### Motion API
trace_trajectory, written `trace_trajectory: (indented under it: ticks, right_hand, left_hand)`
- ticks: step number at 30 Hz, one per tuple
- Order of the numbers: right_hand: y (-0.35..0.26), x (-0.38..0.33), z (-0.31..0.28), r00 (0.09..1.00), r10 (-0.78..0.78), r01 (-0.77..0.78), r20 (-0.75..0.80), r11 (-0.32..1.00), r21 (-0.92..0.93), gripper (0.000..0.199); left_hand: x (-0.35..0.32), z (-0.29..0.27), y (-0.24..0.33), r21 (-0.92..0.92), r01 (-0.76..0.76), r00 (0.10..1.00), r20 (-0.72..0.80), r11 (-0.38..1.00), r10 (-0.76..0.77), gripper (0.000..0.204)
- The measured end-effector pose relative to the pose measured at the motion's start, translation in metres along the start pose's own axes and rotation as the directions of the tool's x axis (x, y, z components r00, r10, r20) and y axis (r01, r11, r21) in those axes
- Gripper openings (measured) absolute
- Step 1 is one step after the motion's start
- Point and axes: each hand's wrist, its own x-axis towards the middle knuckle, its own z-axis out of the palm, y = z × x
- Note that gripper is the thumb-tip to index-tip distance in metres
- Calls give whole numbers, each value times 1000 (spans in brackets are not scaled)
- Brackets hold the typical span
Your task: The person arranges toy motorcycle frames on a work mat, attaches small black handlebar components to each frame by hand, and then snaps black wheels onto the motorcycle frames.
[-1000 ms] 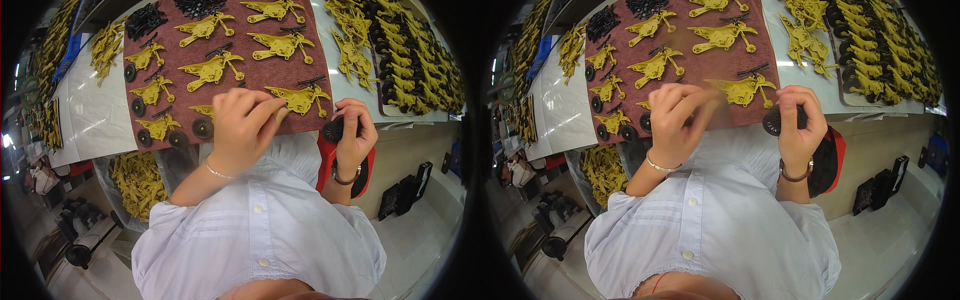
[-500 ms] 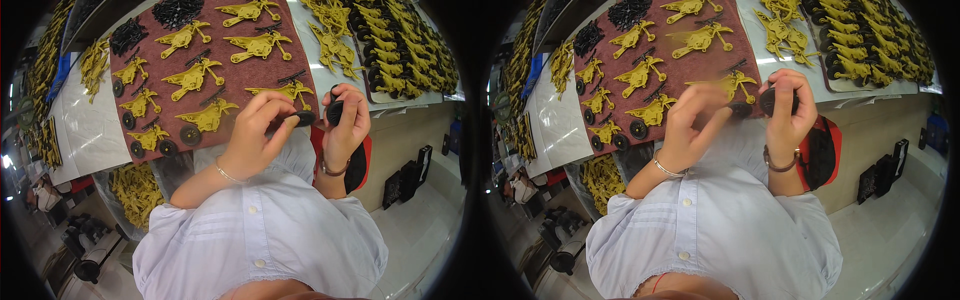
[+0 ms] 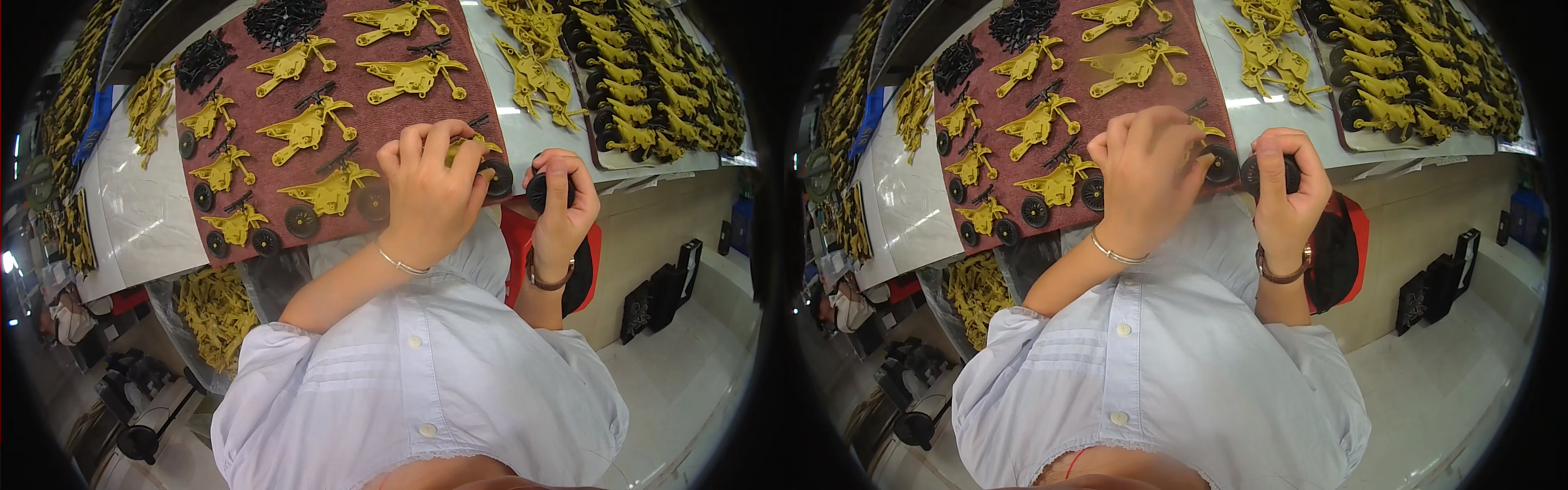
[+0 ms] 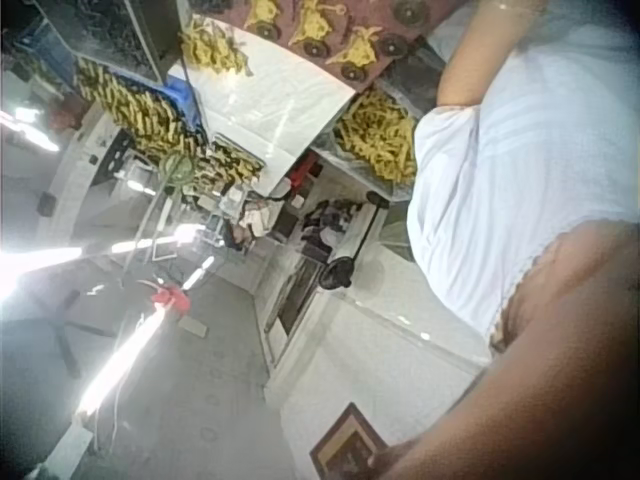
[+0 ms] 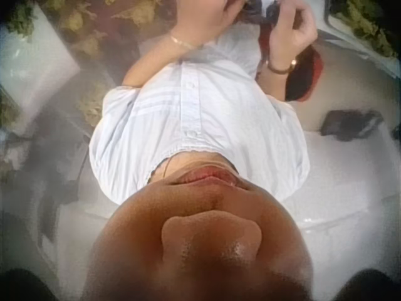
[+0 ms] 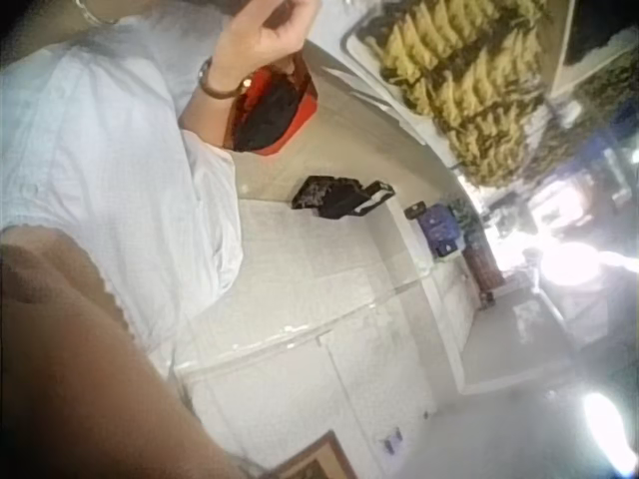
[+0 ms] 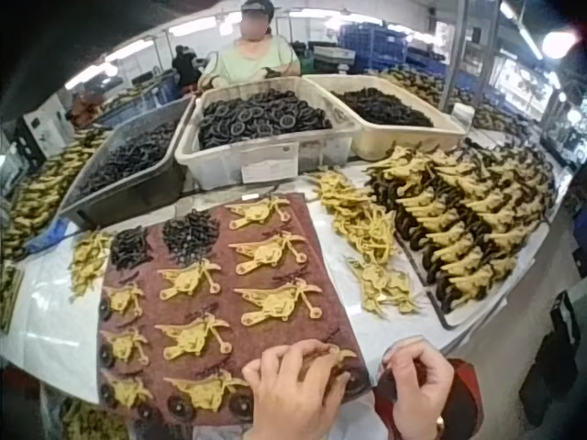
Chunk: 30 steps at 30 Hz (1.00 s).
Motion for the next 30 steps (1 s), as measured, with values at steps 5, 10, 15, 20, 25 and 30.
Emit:
trace_trajectory:
  ticks: [5, 10, 15, 20, 25, 30]
  right_hand:
    - [-5, 0, 17, 986, -145, 154, 77, 981, -120, 17]
    - [-17, 2, 39, 908, -316, 355, 274, 928, -108, 38]
    - [-30, 8, 66, 832, -293, 362, 471, 930, -61, 44]
    - [-37, 13, 90, 722, -230, 260, 652, 964, 51, 33]
    - [-46, 15, 108, 588, -117, 15, 800, 991, 134, 29]
    - [-52, 28, 133, 456, -133, 57, 880, 991, 120, 14]
  left_hand:
    - [-4, -15, -3, -526, -3, 996, 78, 851, 52, 26]
    - [-9, -42, -10, -846, 419, 908, 390, 330, -152, 26]
    - [-21, -75, -27, -808, 512, 854, 442, 291, -274, 24]
    - [-37, -95, -42, -870, 474, 843, 404, 136, -355, 21]
    - [-52, -120, -60, -889, 429, 853, 343, 156, -394, 22]
    - [-62, -138, -82, -947, 304, 870, 234, 100, -435, 22]
